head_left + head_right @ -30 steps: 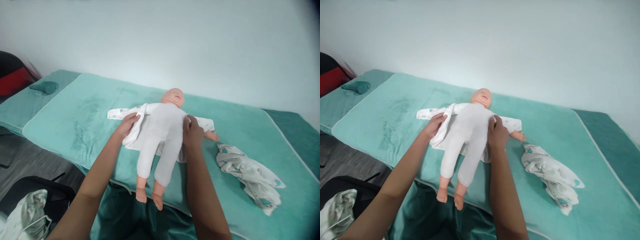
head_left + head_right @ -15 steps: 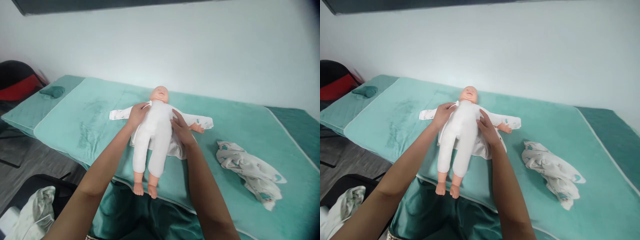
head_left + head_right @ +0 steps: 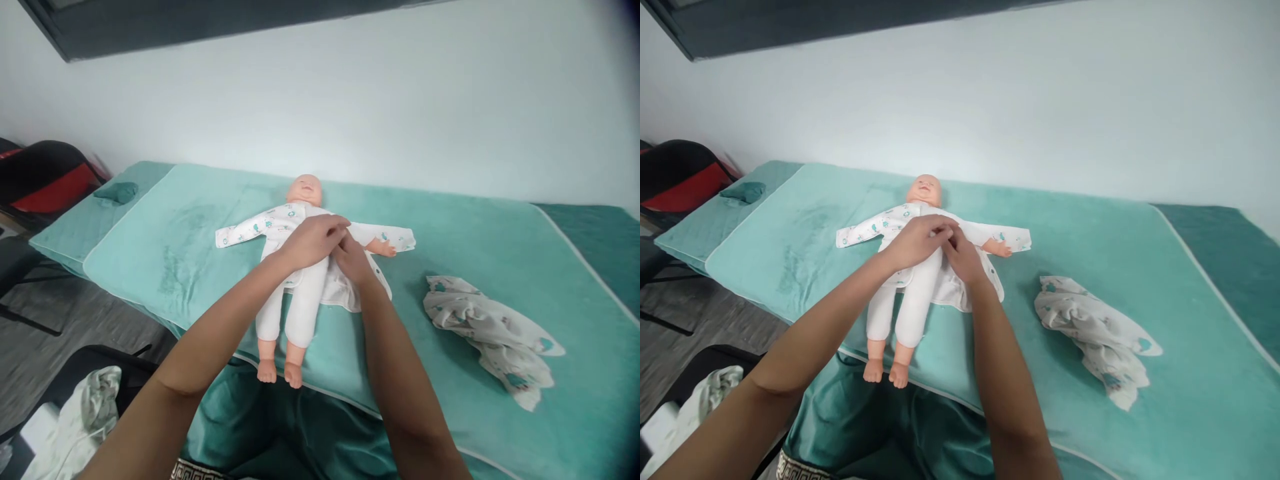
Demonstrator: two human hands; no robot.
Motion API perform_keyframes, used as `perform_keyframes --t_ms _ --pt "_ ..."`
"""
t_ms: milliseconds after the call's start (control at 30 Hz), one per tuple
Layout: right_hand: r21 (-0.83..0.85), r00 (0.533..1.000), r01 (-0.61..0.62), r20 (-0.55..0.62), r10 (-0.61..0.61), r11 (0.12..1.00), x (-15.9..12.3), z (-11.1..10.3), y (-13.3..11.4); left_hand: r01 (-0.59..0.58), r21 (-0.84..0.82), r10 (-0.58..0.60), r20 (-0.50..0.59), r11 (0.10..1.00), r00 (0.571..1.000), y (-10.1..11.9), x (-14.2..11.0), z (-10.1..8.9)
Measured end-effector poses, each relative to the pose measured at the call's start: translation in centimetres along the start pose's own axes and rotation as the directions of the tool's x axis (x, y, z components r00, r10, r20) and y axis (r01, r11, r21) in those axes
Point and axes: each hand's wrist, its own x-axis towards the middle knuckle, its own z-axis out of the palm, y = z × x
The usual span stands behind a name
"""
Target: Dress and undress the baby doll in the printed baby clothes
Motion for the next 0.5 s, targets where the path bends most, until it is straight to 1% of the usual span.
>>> perform_keyframes --t_ms 33,67,100,133,167,200,233,267,333,400,433,500 --pt "-0.013 0.997 -0.038 -0.073 0.037 0.999 0.0 -0.6 0.1 -0.03 0.038 0.032 -0.05 0.999 0.998 -0.2 0.1 0.1" --pt "-0.027 0.982 -0.078 -0.173 0.072 0.997 0.0 -1.3 0.3 -0.033 0.092 0.044 -0.119 0.995 0.992 -0.6 0.1 0.1" --pt "-0.047 0.951 -0.116 -0.293 0.097 0.992 0.0 -2.2 0.7 -0.018 0.153 0.046 -0.184 0.988 0.982 -1.1 0.2 0.3" --pt "-0.078 0.901 -0.152 -0.421 0.106 0.985 0.1 -3.0 1.1 0.005 0.211 0.044 -0.226 0.977 0.973 -1.8 0.2 0.4" --pt "-0.116 0.838 -0.188 -0.537 0.097 0.975 0.2 -3.8 1.6 0.025 0.264 0.042 -0.243 0.964 0.969 -2.5 0.1 0.7" --pt "-0.145 0.777 -0.223 -0.624 0.086 0.964 0.3 -4.5 2.2 0.036 0.312 0.04 -0.234 0.949 0.971 -3.1 0.0 0.9" --pt "-0.144 0.732 -0.255 -0.675 0.094 0.956 0.5 -5.1 2.7 0.038 0.358 0.039 -0.207 0.933 0.978 -3.6 -0.1 1.3" --pt "-0.109 0.711 -0.277 -0.691 0.128 0.955 0.6 -5.4 3.1 0.034 0.402 0.038 -0.171 0.915 0.984 -4.0 -0.2 1.6" --pt "0.023 0.716 -0.288 -0.658 0.231 0.957 0.9 -5.6 3.8 0.015 0.469 0.036 -0.1 0.883 0.994 -4.2 0.0 2.3" --pt "0.163 0.721 -0.259 -0.623 0.303 0.952 1.1 -5.5 4.0 -0.012 0.498 0.037 -0.04 0.867 0.999 -3.9 0.6 2.7" --pt "0.227 0.705 -0.228 -0.632 0.322 0.947 1.1 -5.5 4.0 -0.021 0.504 0.035 -0.017 0.863 0.999 -3.7 1.1 2.8" --pt "0.383 0.637 -0.121 -0.677 0.368 0.916 1.0 -5.8 3.8 -0.041 0.525 0.03 0.03 0.85 0.999 -3.2 2.3 2.9"
